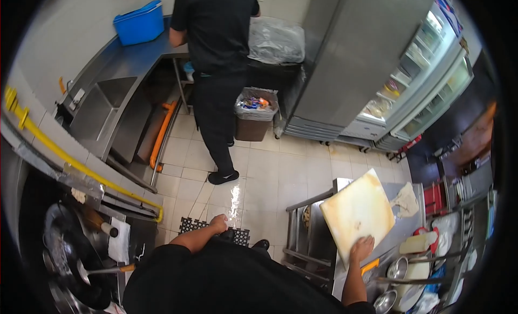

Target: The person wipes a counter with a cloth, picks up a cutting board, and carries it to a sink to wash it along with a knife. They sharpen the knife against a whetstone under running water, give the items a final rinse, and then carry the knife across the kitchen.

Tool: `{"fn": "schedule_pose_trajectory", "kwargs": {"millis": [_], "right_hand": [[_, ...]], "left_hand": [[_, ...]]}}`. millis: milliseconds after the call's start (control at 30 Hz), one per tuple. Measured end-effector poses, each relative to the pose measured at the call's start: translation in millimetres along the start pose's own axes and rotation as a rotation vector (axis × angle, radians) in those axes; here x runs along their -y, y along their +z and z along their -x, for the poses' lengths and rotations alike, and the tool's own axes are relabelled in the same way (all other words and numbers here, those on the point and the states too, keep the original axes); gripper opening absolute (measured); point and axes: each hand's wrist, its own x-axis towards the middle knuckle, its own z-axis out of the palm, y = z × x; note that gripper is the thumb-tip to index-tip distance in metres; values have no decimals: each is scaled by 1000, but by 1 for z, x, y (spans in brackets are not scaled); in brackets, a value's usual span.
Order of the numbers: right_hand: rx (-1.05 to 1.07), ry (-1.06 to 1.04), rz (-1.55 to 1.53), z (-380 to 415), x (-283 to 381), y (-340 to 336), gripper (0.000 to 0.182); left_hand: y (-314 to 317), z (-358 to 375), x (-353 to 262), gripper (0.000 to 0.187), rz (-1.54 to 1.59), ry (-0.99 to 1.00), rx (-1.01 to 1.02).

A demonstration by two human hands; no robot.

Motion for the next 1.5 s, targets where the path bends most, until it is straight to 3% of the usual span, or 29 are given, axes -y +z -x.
{"fn": "schedule_pose_trajectory", "kwargs": {"millis": [67, 133, 267, 333, 400, 467, 500, 567, 633, 667, 700, 733, 767, 800, 833, 933, 1000, 1067, 1233, 1333, 1433, 1500], "right_hand": [[3, 17, -11, 0, 5, -4, 43], [-2, 35, -2, 2, 12, -9, 42], [-54, -11, -35, 1, 2, -1, 39], [-54, -6, -29, 3, 1, -2, 39], [-65, 10, -28, 3, 3, -2, 40], [-84, -10, -39, 6, 0, 0, 39], [-99, -28, -40, 4, 0, 3, 39], [-114, -109, -44, -12, -7, 16, 38], [-253, -255, -138, -2, -21, 29, 37], [-372, -297, -1, -5, -41, 63, 38], [-154, -171, 14, -7, -47, 71, 39], [-236, -203, 10, 0, -30, 47, 41], [-118, 31, -60, -2, -7, 19, 45], [-150, 27, -49, -1, -5, 20, 51], [-76, 92, -75, 0, 6, 3, 54], [-134, 76, -128, 4, 5, 6, 52], [-183, 103, -174, 6, 4, 18, 50], [-97, 151, -209, 9, 9, -2, 48], [-34, 251, -210, 24, 18, -7, 54], [-20, 283, -192, 30, 23, -11, 55], [0, 300, -191, 32, 28, -13, 55], [-32, 303, -190, 28, 27, -15, 52]], "left_hand": [[-2, -1, -10, 34, 0, 15, -17], [1, -3, -14, 26, 231, 29, -11], [15, -4, -25, 33, 494, -51, 179], [8, 1, -37, 47, 239, 62, 170], [3, 5, -43, 55, 231, 62, 231], [10, -19, -35, 52, -270, 195, 335], [25, -33, -19, 50, -277, 223, 266], [22, -19, -21, 40, 12, 72, 67], [8, -14, -26, 29, -52, 85, 175], [0, -14, -30, 24, -102, 109, 251], [-4, -12, -34, 21, -103, 112, 321], [-3, -12, -34, 19, -12, 106, 355], [-1, -11, -33, 18, 79, 98, 390], [-3, -13, -32, 19, 390, 9, 337], [-3, -15, -33, 19, 317, 34, 393], [8, -21, -43, 27, 405, 94, 327], [10, -17, -65, 44, 347, -115, 376], [19, -31, -70, 58, 341, -91, 497], [44, -51, -77, 53, 112, -31, 541], [53, -47, -91, 53, 200, -149, 515], [56, -38, -96, 60, 160, -50, 570], [59, -36, -103, 63, 152, -102, 590]]}}
